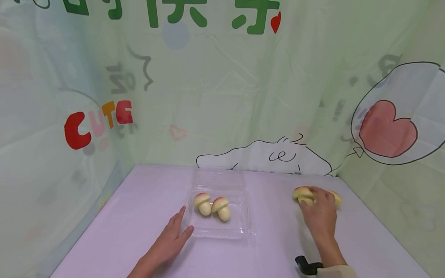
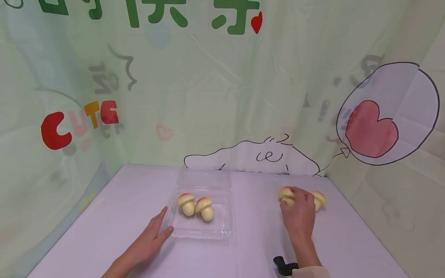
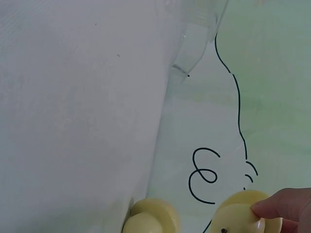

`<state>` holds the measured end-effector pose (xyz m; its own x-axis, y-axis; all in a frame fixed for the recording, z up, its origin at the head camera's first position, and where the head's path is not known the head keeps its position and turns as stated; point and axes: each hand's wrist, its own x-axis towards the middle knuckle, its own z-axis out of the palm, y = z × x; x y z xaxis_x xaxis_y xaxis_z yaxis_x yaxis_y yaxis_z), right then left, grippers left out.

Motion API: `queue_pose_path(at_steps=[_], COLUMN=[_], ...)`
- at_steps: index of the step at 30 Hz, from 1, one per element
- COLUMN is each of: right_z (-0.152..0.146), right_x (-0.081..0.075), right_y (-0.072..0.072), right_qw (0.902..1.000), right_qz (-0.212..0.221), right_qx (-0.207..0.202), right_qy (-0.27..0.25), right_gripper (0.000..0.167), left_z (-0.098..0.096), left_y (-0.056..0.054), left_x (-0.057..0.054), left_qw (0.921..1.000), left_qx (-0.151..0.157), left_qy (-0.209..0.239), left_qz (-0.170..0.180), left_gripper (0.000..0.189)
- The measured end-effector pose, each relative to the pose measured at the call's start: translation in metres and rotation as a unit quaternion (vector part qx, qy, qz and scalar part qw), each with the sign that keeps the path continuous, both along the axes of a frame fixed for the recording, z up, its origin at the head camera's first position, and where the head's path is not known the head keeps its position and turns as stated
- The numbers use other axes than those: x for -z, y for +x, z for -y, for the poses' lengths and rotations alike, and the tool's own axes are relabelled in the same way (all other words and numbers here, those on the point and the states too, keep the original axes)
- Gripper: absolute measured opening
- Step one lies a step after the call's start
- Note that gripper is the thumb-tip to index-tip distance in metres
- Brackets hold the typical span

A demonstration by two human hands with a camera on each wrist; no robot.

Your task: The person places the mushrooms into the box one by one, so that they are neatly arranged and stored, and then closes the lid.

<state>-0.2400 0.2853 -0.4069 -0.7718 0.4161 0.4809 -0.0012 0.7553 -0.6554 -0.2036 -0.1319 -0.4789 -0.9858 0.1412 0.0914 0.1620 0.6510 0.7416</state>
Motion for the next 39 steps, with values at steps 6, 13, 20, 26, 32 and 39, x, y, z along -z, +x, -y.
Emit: queue_pose_path(at_steps=[6,13,20,26,32,39], right_z=[0.011,0.026,0.046,0.061,0.074,0.089], right_x=[-0.002,0.000,-0.002,-0.003,-0.002,-0.001], right_y=[-0.001,-0.004,-0.007,-0.007,-0.007,-0.008], right_qw=[0.9998,0.9989,0.9983,0.9976,0.9957,0.9943], right_qz=[0.004,-0.018,-0.021,-0.033,-0.045,-0.045], right_qx=[-0.015,-0.043,-0.053,-0.057,-0.077,-0.094], right_qy=[-0.011,-0.001,0.013,0.020,0.023,0.020], right_gripper=[0.045,0.045,0.045,0.045,0.045,0.045], left_z=[0.000,0.000,-0.001,-0.001,-0.001,-0.003], left_y=[0.001,0.002,0.000,0.001,0.002,0.001], left_x=[0.000,0.000,-0.001,-0.002,-0.003,-0.003], left_qw=[1.0000,0.9999,1.0000,0.9999,1.0000,1.0000], left_qx=[0.003,0.004,0.001,0.001,-0.001,-0.001], left_qy=[0.001,0.000,-0.005,-0.008,-0.006,-0.005], left_qz=[-0.009,-0.012,-0.008,-0.013,-0.006,0.005], left_gripper=[0.075,0.075,0.075,0.075,0.075,0.075])
